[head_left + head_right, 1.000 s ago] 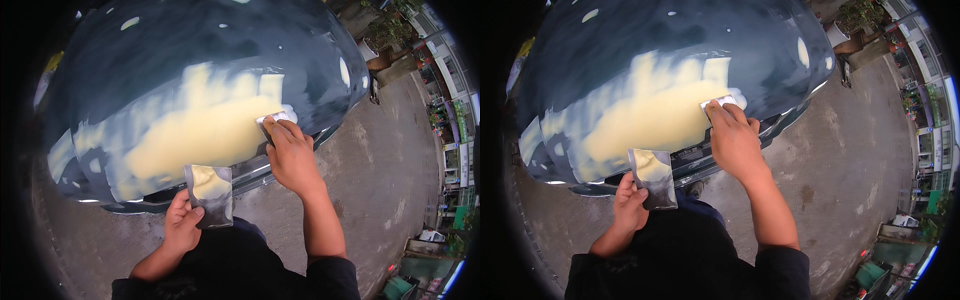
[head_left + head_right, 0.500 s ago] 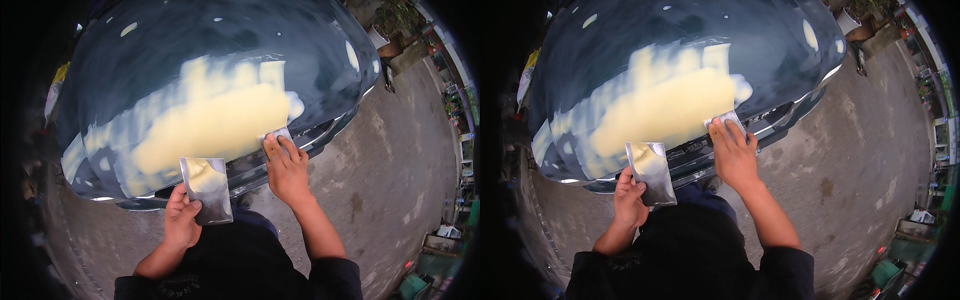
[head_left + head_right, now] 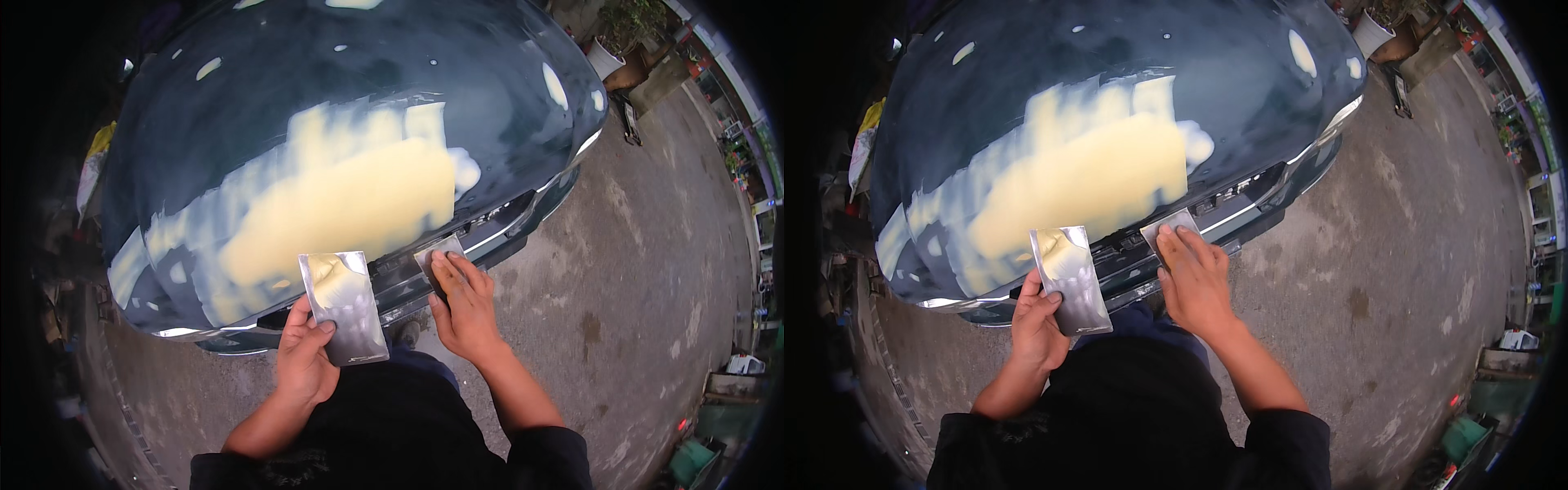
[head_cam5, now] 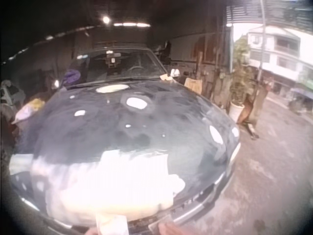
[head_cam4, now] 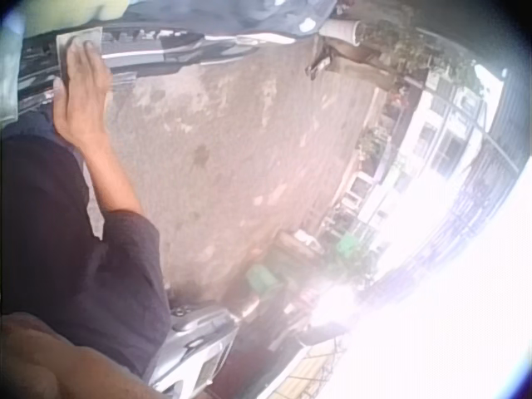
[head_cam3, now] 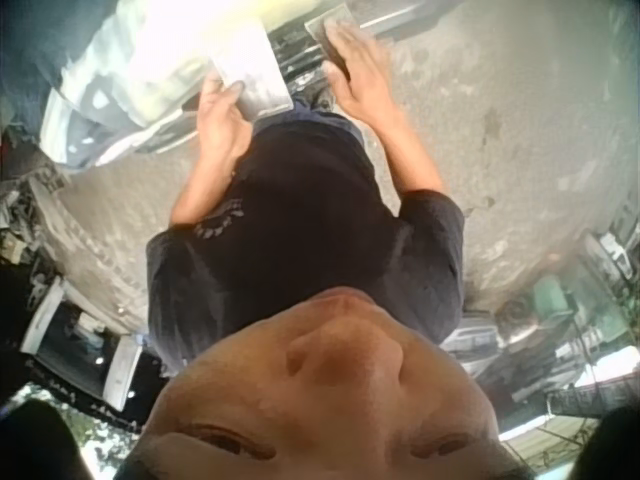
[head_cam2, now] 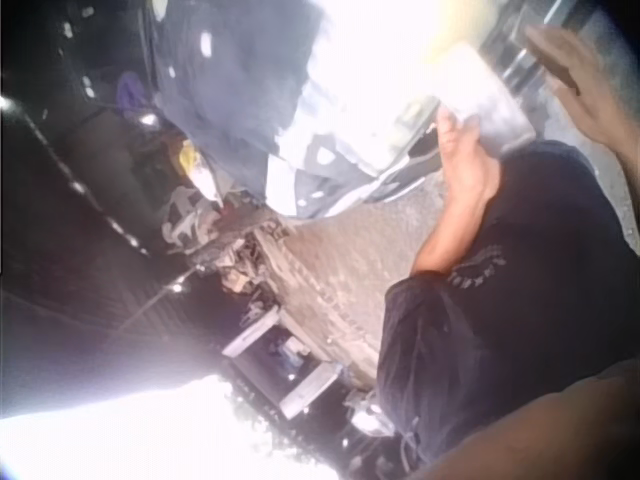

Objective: The person applies a yellow body filler to the hood of a dark-colored car using two metal spreaders. They spread the filler across the hood surface, then walk away from the car while holding the spreaders.

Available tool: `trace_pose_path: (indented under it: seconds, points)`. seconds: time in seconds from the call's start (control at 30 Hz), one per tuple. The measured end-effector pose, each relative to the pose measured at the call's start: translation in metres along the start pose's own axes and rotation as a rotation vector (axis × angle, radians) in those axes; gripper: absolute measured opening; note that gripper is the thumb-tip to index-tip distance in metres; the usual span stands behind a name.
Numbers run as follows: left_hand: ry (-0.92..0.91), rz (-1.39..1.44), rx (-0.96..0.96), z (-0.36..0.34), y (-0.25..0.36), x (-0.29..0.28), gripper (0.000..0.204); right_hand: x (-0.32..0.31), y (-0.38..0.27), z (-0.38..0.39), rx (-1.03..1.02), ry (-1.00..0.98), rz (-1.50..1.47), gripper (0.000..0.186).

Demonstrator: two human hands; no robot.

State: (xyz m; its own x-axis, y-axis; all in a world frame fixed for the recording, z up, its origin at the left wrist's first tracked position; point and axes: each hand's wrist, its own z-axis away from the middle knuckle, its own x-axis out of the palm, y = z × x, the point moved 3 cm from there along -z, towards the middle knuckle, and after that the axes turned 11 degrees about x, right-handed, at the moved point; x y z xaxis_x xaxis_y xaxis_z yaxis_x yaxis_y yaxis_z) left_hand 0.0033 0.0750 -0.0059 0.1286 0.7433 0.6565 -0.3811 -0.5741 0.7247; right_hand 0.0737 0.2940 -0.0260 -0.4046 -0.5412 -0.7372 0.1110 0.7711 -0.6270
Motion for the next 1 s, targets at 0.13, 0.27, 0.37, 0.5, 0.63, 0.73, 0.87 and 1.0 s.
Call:
trace_pose_path:
  seconds: [0.13,0.27,0.37,0.5,0.63,0.73,0.87,1.0]
  points:
    - [0.017,0.087,0.004,-0.002,-0.014,0.017,0.047,-0.021,-0.048,0.02,-0.144,-0.21,-0.902,0.05]
    - [-0.044,0.103,0.073,-0.003,-0.01,0.024,0.045,-0.014,-0.046,0.022,-0.291,-0.264,-0.71,0.052]
    - [-0.038,0.117,0.07,-0.002,-0.01,0.018,0.045,-0.013,-0.042,0.015,-0.363,-0.273,-0.531,0.052]
    - [-0.014,0.139,0.086,-0.006,-0.004,0.005,0.047,-0.008,-0.038,0.003,-0.385,-0.307,-0.457,0.051]
    - [-0.078,0.159,0.17,-0.01,0.015,0.003,0.051,-0.011,-0.027,-0.025,-0.381,-0.282,-0.193,0.053]
    - [-0.15,0.15,0.261,-0.017,0.034,0.009,0.052,-0.025,-0.017,-0.073,-0.171,-0.063,0.047,0.055]
    - [-0.141,0.144,0.255,-0.023,0.039,-0.001,0.053,-0.049,-0.004,-0.155,0.079,0.094,0.293,0.049]
    - [-0.116,0.179,0.201,-0.023,0.034,-0.01,0.052,-0.052,-0.016,-0.21,0.176,0.016,0.357,0.046]
